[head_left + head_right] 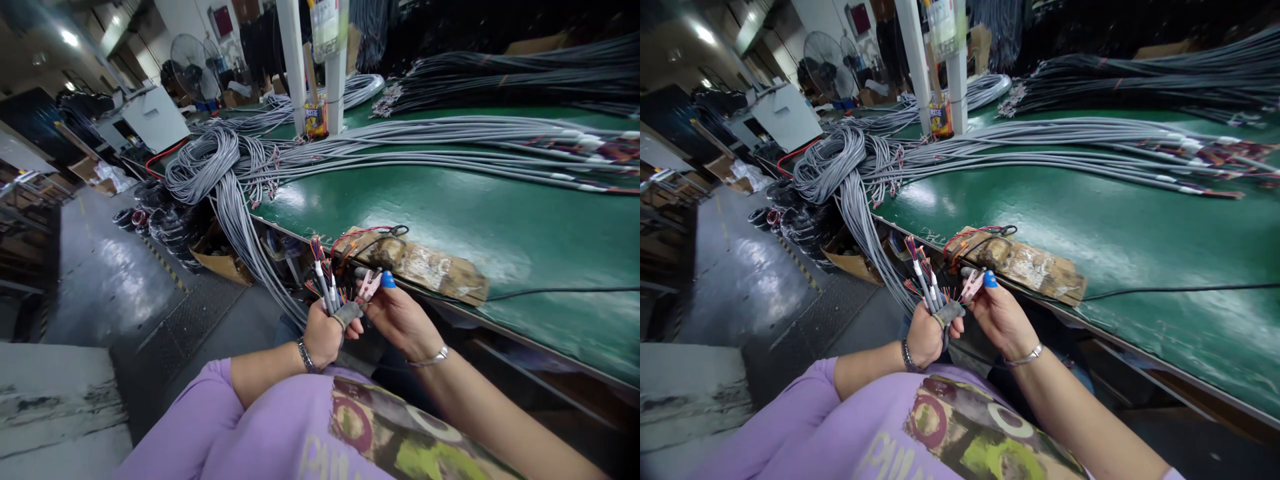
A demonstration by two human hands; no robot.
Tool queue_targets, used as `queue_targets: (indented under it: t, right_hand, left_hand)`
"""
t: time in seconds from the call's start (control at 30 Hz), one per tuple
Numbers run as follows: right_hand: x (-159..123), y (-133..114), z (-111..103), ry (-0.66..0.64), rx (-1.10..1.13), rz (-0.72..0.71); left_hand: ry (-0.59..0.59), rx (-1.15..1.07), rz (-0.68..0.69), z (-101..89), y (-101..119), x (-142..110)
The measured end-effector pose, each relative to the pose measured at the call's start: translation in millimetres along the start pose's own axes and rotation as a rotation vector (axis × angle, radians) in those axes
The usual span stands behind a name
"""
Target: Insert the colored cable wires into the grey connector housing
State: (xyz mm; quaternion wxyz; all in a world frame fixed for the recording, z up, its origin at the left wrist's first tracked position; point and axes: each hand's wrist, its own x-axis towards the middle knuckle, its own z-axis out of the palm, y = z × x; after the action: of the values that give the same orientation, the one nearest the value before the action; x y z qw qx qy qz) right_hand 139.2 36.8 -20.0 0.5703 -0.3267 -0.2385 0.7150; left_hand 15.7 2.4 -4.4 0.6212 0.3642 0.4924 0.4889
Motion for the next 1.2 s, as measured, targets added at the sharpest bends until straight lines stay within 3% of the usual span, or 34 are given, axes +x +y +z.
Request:
queue_targets:
  t: [0.2, 0.53, 0.7, 0.8, 0.87, 0.97, 1.07, 1.2]
  right_hand:
    - [-5, 2, -6, -0.027, 0.094, 0.078]
    - [-10, 8, -37, -0.013, 0.128, 0.143]
    - [-21, 5, -43, 0.078, -0.11, 0.104]
    - [-31, -7, -42, 0.134, -0.458, 0.022]
    - [-37, -18, -39, 0.077, -0.74, -0.073]
    - [-45, -30, -33, -0.024, -0.982, -0.224]
    - [-52, -33, -23, -0.13, -1.028, -0.218]
    - [-64, -25, -8, -0.277, -0.903, -0.138]
  left_hand:
    - [-0.012, -0.04, 0.002, -1.6, 0, -2]
    - [-0.094, -0.06, -0.042, -14.8, -4, -6]
    - [-0.19, -0.09, -0.141, -17.7, -10, 0]
    - [-0.242, -0.074, -0.122, -20.5, -11, 2]
    - [-0.28, -0.046, -0.125, -23.7, -11, 0]
    - [-0.34, 0.023, -0.142, -28.1, -8, -6]
    - [-0.427, 0.128, -0.157, -28.8, -4, -16]
    - [-0.561, 0.271, -0.184, -25.3, 1, -29]
